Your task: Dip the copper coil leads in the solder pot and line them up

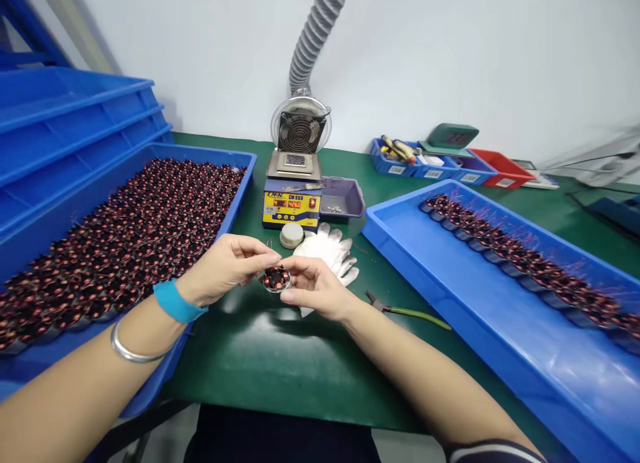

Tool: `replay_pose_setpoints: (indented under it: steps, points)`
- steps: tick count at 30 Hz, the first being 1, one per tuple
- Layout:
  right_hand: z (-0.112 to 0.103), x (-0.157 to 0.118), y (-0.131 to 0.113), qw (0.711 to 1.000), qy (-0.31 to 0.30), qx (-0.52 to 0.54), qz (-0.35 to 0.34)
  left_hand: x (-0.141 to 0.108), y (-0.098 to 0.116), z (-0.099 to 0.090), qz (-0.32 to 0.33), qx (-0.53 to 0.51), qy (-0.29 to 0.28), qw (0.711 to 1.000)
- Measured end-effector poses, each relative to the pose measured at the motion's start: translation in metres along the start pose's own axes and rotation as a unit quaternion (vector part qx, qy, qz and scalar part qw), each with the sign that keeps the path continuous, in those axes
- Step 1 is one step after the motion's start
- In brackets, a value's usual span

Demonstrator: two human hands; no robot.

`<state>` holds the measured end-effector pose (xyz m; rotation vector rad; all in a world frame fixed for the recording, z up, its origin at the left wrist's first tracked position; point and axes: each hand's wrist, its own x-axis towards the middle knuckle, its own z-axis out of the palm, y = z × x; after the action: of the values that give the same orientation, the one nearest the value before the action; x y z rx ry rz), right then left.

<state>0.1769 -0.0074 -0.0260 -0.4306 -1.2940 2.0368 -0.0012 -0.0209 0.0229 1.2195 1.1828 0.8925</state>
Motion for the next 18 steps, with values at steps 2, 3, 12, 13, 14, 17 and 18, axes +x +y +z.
replay_pose_setpoints:
  steps: [2, 3, 12, 13, 14, 17, 18]
  points:
    - [0.001, -0.001, 0.0, 1.0, -0.02, 0.005, 0.004, 0.0, 0.001, 0.002, 0.004, -0.022, -0.006, 1.0]
    - [0.001, -0.002, -0.001, 1.0, -0.025, 0.009, 0.006, 0.0, 0.002, 0.003, 0.008, -0.04, -0.001, 0.999]
    - [0.0, -0.006, -0.003, 0.999, -0.026, -0.005, 0.023, 0.016, 0.009, -0.01, 0.104, -0.236, 0.244, 0.935]
    - [-0.001, -0.006, -0.005, 1.0, -0.015, -0.02, 0.017, 0.018, 0.007, -0.011, 0.104, -0.234, 0.251, 0.934]
    - [-0.003, -0.005, -0.007, 0.999, -0.001, -0.037, 0.008, 0.018, 0.006, -0.012, 0.098, -0.227, 0.247, 0.937]
    - [-0.014, 0.007, -0.026, 0.993, 0.063, -0.098, -0.037, 0.017, -0.003, -0.005, 0.056, -0.14, 0.189, 0.97]
    - [-0.02, 0.015, -0.037, 0.987, 0.091, -0.124, -0.051, 0.016, -0.007, -0.001, 0.046, -0.077, 0.157, 0.984]
